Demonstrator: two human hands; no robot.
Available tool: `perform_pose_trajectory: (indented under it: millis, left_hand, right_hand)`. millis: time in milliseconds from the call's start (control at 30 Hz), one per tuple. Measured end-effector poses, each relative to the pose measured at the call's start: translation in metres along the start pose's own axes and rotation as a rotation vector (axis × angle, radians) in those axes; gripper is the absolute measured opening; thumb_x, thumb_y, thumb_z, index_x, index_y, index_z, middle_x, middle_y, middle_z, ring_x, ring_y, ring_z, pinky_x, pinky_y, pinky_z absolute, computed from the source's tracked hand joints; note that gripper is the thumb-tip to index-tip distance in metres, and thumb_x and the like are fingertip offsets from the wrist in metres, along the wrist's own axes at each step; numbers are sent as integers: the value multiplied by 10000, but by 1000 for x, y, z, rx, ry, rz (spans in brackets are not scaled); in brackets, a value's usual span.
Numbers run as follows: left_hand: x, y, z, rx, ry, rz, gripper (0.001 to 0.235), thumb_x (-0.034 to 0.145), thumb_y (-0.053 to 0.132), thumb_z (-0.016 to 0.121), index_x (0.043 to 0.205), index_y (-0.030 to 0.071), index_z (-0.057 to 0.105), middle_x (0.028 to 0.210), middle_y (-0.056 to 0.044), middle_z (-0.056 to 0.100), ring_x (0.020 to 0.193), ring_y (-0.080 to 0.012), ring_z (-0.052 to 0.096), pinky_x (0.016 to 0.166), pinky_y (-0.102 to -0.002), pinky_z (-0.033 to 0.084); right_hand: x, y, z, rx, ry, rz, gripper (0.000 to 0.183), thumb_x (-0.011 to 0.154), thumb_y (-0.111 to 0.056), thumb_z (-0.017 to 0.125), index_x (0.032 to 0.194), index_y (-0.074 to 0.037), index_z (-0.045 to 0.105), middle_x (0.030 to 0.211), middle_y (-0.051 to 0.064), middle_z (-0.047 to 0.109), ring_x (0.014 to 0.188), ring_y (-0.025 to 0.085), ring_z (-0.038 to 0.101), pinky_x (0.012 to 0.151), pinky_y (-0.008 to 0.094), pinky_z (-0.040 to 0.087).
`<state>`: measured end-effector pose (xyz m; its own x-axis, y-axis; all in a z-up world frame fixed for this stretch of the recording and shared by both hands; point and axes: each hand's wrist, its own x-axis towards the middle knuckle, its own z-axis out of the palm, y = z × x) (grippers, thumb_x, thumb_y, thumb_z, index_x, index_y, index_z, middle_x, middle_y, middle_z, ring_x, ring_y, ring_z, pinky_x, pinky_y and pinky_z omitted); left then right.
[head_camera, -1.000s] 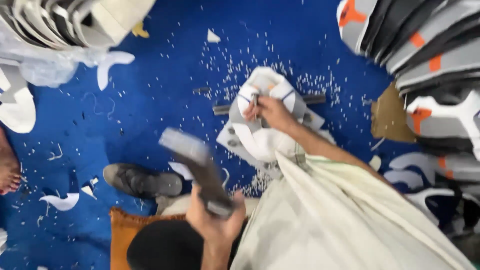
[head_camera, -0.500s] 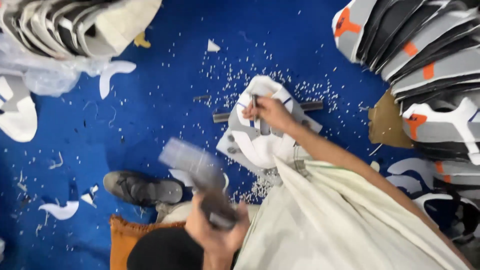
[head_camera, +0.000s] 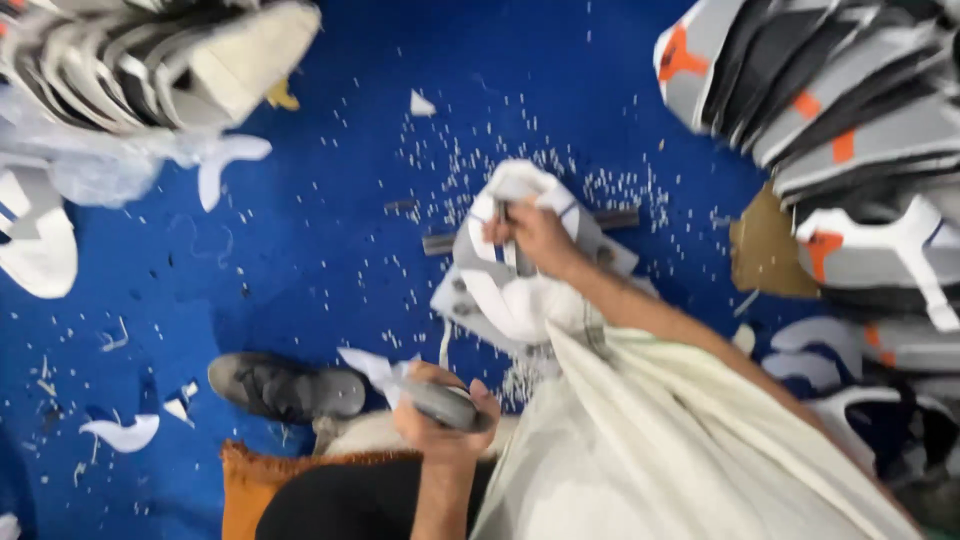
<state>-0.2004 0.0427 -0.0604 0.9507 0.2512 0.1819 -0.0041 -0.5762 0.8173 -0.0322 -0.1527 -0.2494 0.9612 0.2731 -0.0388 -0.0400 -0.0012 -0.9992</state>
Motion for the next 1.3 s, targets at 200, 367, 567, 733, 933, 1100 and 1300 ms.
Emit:
perform_pose_trajectory:
  millis: [200, 367, 567, 733, 933, 1100, 1300]
  left_hand:
    - [-6, -32, 17, 347, -319, -283, 396, 669, 222, 922, 879, 31, 645, 684, -124, 670, 590, -332, 695, 581, -402, 499]
    - [14, 29, -12, -65, -92, -185, 354, 697, 221, 827, 858, 11, 592, 639, -126, 660, 535, -283, 645, 560, -373, 545]
    - [5, -33, 25, 201, -174, -86, 443, 620, 203, 886, 910, -14, 630, 728, -161, 696, 652, -366, 675, 577, -400, 519]
    - [2, 7, -11, 9, -137, -294, 362, 706, 233, 841, 898, 14, 626, 712, -97, 708, 611, -230, 715, 587, -348, 546]
    - [8, 16, -24, -92, 83, 55, 509, 680, 276, 848, 995, -3, 560, 733, -80, 643, 584, -207, 624, 590, -381, 507]
    - [23, -27, 23, 43, -121, -67, 456, 705, 333, 786, 978, 10, 616, 821, -218, 706, 760, -424, 695, 648, -453, 561]
    - [-44, -28, -43, 441, -510, -602, 599, 688, 511, 798, 1049, 47, 683, 855, -212, 761, 852, -407, 735, 766, -478, 571]
  right_hand:
    - [11, -23, 4, -399, -40, -271, 230, 929, 29, 591, 1092, -23, 744, 993, 83, 777, 902, 152, 726, 808, 315, 580]
    - [29, 15, -3, 52, 45, 52, 104, 1030, -32, 605, 1040, -23, 709, 973, 66, 790, 886, 156, 762, 802, 309, 611]
    - [6, -50, 1, -648, 46, -442, 164, 954, -33, 618, 1066, -15, 736, 921, 93, 787, 963, 241, 752, 1003, 516, 426]
    - [38, -22, -7, -52, 117, -6, 159, 996, -1, 553, 1055, 26, 698, 946, 101, 782, 883, 171, 773, 904, 393, 564]
    - [44, -53, -5, -165, 126, -32, 109, 971, 33, 590, 1028, 39, 682, 996, 119, 779, 943, 176, 768, 829, 313, 611]
    - [21, -30, -3, -516, 127, -406, 230, 909, 27, 622, 1131, 65, 670, 1069, 175, 740, 994, 269, 732, 842, 350, 582]
    - [19, 10, -59, 925, 537, -17, 117, 1096, -97, 571, 1115, 15, 600, 1085, 206, 722, 957, 302, 712, 925, 443, 594]
